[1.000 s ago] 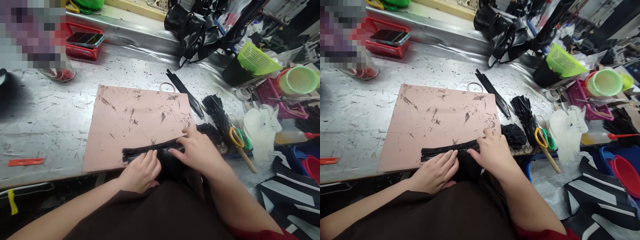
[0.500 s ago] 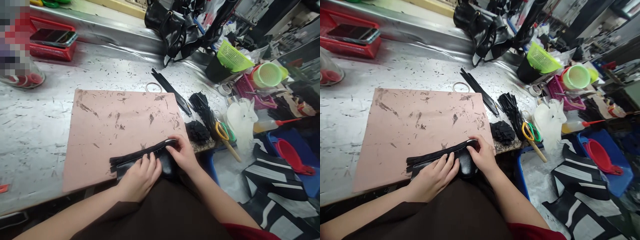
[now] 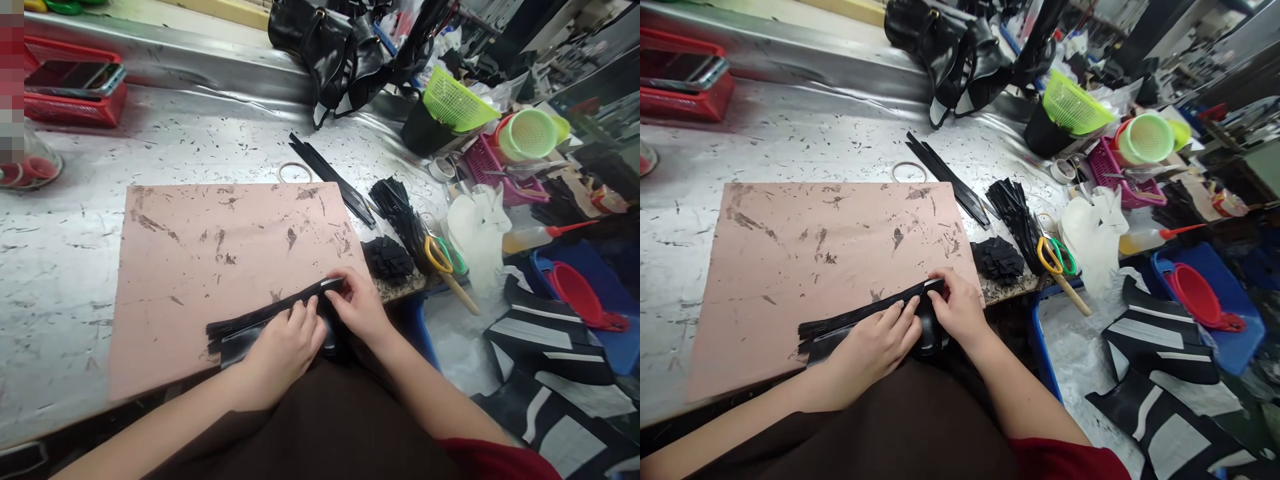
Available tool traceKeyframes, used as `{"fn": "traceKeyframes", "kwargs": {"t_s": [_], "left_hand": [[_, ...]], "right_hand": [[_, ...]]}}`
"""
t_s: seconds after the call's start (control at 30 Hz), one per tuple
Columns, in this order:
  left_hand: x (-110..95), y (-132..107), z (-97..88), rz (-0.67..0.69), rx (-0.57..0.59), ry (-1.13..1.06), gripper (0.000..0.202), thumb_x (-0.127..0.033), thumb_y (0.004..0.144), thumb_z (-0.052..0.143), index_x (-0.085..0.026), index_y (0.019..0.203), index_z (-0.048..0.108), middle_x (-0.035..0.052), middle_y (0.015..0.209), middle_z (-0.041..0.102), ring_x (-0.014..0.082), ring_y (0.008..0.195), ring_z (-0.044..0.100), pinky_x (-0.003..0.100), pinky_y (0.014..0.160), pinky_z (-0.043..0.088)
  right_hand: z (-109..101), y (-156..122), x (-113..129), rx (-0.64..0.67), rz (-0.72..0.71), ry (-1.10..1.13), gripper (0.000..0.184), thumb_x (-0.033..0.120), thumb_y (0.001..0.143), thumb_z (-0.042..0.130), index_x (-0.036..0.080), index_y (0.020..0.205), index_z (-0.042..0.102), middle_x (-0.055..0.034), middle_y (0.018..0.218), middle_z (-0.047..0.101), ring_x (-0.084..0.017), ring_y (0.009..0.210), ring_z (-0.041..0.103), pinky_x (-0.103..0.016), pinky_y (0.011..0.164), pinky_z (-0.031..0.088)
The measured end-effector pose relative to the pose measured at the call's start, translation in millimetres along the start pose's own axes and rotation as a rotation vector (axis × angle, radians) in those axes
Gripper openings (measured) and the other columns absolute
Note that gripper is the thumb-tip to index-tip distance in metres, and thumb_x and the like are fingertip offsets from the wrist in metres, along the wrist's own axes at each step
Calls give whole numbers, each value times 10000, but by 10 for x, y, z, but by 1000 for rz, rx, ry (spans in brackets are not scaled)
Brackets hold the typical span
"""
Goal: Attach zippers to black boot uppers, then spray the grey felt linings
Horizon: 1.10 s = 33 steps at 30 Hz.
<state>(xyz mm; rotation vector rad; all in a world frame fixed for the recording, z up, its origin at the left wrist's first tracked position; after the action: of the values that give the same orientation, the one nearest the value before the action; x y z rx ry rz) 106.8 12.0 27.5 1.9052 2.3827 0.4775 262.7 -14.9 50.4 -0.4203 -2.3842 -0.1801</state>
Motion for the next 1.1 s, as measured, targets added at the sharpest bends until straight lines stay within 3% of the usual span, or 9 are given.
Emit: {"fn": "traceKeyframes", "kwargs": {"t_s": [0.23, 0.37, 0.57, 0.7, 0.77, 0.83, 0.97, 1.03, 1.1], "left_hand": [[33, 154, -63, 11, 159, 2, 253, -164, 764, 503, -127, 1000, 589, 164, 1348, 429, 236, 803, 556, 326, 544, 430], [124, 342, -88, -80, 174, -108, 231, -121, 790, 435, -145, 938, 611, 111, 1196, 572, 233, 847, 548, 351, 668, 444], [134, 395, -95, -239, 112, -224, 297, -110, 751, 459, -152, 1012, 593, 66, 920, 646, 216, 790, 528, 332, 679, 417], [68, 334, -58, -276, -50, -122, 353, -97, 785, 422, -117, 1101, 578, 90, 1052, 646, 223, 841, 535, 349, 718, 395], [54, 325, -41, -287, -82, -98, 385, -88, 771, 423, -115, 1124, 574, 91, 1055, 651, 227, 850, 538, 363, 730, 376], [55, 328, -28, -305, -73, -96, 423, -82, 739, 432, -125, 1136, 574, 83, 1034, 660, 234, 863, 537, 375, 742, 355], [54, 326, 9, -358, -55, -116, 470, -99, 686, 446, -152, 1133, 578, 72, 1073, 646, 249, 969, 513, 397, 834, 309], [42, 318, 39, -381, -61, -118, 480, -117, 675, 451, -174, 1135, 576, 68, 1124, 624, 257, 1061, 481, 412, 905, 267], [28, 306, 72, -394, -67, -110, 481, -129, 676, 451, -192, 1138, 573, 63, 1163, 604, 258, 1128, 449, 416, 952, 230]], "right_hand": [[-3, 32, 38, 49, 13, -147, 303, 179, 745, 489, 205, 1046, 519, 5, 729, 579, -156, 624, 551, -286, 648, 457], [44, 7, -32, -87, -22, -70, 298, 193, 717, 541, 202, 1012, 503, 32, 673, 524, -148, 577, 544, -278, 604, 461], [150, -208, -98, -400, -415, -135, 159, 123, 776, 444, 190, 911, 496, -43, 745, 608, -182, 666, 567, -315, 639, 484], [59, -243, -65, -189, -551, -190, 337, 65, 715, 440, 172, 1031, 494, -62, 840, 663, -205, 799, 603, -334, 716, 505], [-117, -157, -85, 21, -428, -255, 354, 101, 727, 496, 215, 1061, 521, -18, 913, 676, -181, 844, 618, -302, 751, 510], [-425, -18, -179, 90, -243, -358, 298, 150, 763, 523, 259, 1037, 565, 7, 955, 673, -171, 873, 621, -292, 788, 501], [-1245, 294, -624, -196, 150, -535, 390, 57, 804, 372, 109, 1167, 505, -187, 1183, 558, -280, 1105, 516, -433, 927, 386], [-1545, 398, -909, -215, 350, -586, 436, 25, 736, 443, 28, 1169, 497, -266, 1073, 590, -358, 1031, 554, -489, 850, 407], [-1717, 447, -1133, -186, 461, -602, 544, 28, 674, 525, 30, 1216, 474, -255, 1001, 623, -375, 970, 585, -466, 796, 434]]}}
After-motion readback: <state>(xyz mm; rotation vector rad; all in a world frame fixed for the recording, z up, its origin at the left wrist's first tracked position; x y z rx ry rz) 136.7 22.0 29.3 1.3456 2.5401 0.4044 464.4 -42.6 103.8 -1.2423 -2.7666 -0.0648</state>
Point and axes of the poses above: each hand's wrist, its own y-axis towards the middle knuckle, its own z-axis out of the palm, x = y × z, the point moved 2 cm from there along y, towards the middle knuckle
